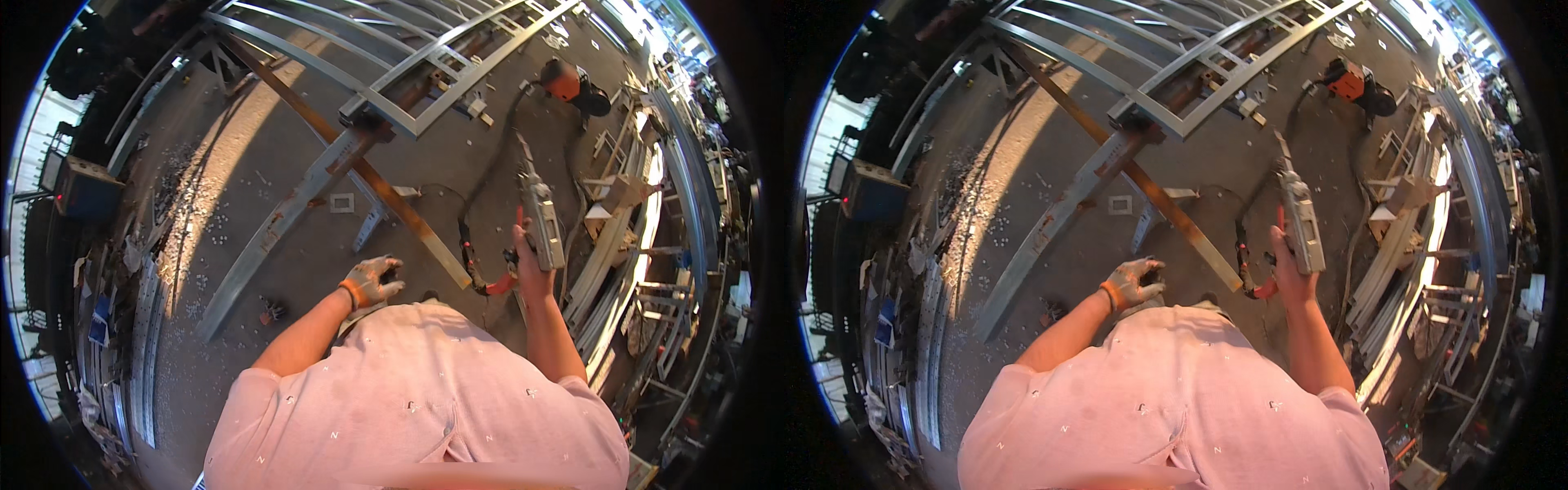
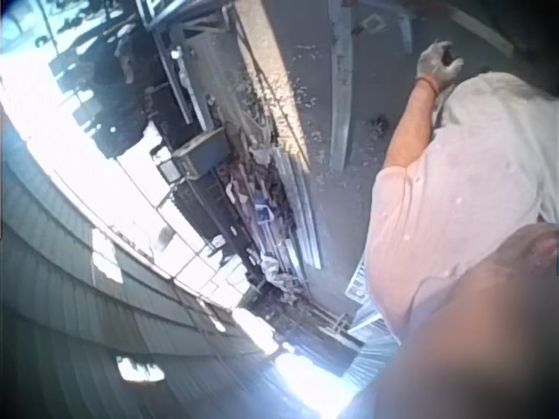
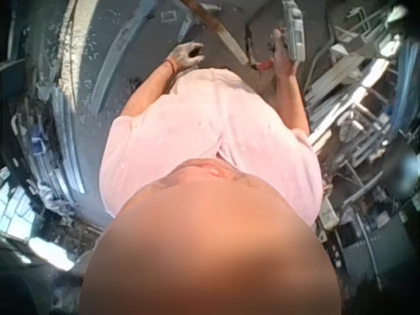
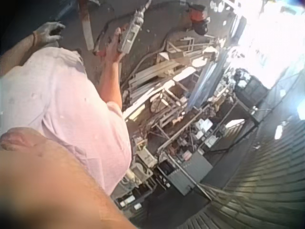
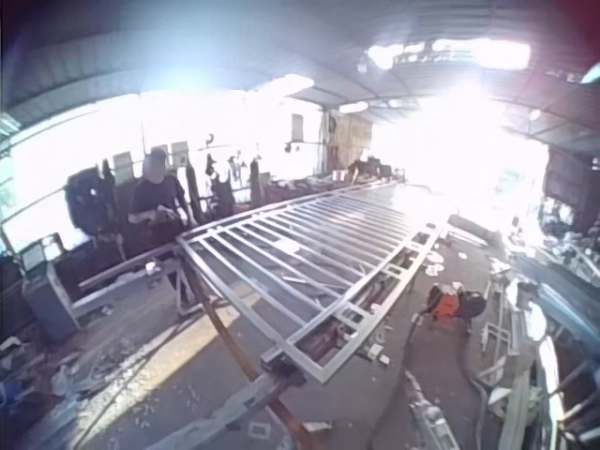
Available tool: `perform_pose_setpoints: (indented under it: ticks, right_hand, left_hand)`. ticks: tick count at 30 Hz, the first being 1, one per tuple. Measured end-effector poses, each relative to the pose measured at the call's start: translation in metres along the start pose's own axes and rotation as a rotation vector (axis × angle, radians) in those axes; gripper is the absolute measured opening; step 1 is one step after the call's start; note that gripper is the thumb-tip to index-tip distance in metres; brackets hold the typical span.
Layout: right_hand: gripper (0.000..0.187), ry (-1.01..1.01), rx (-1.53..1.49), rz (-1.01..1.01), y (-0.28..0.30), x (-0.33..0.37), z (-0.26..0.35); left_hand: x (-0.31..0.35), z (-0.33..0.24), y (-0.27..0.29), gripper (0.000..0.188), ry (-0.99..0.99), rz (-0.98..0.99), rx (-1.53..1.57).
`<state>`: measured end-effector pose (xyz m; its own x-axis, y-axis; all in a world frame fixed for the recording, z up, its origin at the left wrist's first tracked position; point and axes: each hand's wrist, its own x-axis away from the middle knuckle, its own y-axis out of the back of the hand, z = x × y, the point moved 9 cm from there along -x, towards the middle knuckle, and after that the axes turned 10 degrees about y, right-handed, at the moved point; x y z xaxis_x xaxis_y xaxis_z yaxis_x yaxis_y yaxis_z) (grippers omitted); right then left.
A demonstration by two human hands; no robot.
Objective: The person welds joints on a large metal frame using a handheld welding torch. They move along the frame, positioning the torch at intersections and applying welds while wearing gloves. The frame remains on supports throughout the process.
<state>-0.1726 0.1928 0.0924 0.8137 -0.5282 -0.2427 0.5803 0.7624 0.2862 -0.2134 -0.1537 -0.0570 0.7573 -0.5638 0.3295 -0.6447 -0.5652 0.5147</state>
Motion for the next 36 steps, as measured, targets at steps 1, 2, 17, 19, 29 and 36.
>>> perform_pose_setpoints:
  ticks: [1,2,17,19,29,36]
  right_hand:
    - [0.02,0.004,0.035,0.04,-0.01,0.0,0.006]
    - [0.02,0.015,0.063,0.076,-0.019,-0.001,0.012]
    - [0.03,-0.028,0.222,0.257,-0.035,-0.01,-0.041]
    - [0.029,-0.264,0.138,0.256,-0.033,-0.008,-0.058]
    - [0.032,-0.294,0.113,0.461,-0.059,-0.055,-0.078]
    - [0.027,-0.307,-0.01,0.337,-0.052,-0.062,-0.078]
  left_hand:
    - [-0.01,-0.006,-0.001,0.058,0.002,0.076,0.018]
    - [-0.019,-0.016,0.002,0.061,-0.052,0.093,-0.057]
    - [-0.217,-0.04,0.095,0.091,0.193,0.006,-0.659]
    - [-0.247,-0.043,0.1,0.092,0.267,0.008,-0.719]
    - [-0.261,-0.04,0.096,0.09,0.392,-0.023,-0.851]
    - [-0.253,-0.056,0.102,0.081,0.27,-0.144,-0.864]
